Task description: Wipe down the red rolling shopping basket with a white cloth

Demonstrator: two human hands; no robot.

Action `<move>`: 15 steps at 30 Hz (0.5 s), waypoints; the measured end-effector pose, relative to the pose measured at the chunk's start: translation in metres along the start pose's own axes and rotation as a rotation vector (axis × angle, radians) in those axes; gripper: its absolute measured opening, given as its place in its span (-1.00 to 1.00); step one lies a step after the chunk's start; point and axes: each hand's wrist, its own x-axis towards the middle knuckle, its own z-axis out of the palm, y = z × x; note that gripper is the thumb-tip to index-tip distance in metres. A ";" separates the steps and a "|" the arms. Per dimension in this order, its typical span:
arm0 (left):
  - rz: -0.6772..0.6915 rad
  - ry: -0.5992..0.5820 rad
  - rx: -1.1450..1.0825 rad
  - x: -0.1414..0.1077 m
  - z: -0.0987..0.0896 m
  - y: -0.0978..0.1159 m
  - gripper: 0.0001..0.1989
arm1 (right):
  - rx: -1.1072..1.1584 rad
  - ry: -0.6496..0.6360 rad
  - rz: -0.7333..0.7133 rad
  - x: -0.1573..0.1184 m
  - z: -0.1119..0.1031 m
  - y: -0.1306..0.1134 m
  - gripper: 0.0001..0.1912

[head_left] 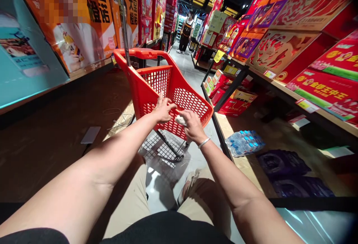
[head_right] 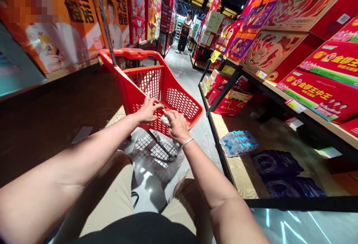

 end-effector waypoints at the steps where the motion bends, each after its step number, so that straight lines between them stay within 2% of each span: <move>1: 0.008 0.010 0.005 0.000 0.000 -0.002 -0.48 | 0.025 -0.008 -0.024 0.007 0.002 -0.003 -0.32; 4: 0.034 0.025 0.003 0.000 0.001 -0.010 -0.48 | 0.150 -0.025 -0.070 0.013 0.000 0.003 -0.36; 9: 0.057 0.023 -0.018 0.000 0.002 -0.017 -0.44 | 0.306 -0.112 -0.109 -0.020 -0.028 0.035 -0.52; 12: 0.058 0.030 -0.019 0.002 0.004 -0.015 -0.45 | 0.309 -0.144 -0.091 -0.037 -0.043 0.043 -0.56; 15: 0.042 0.020 -0.019 0.006 0.004 -0.012 -0.49 | 0.255 -0.105 -0.042 -0.043 -0.040 0.038 -0.57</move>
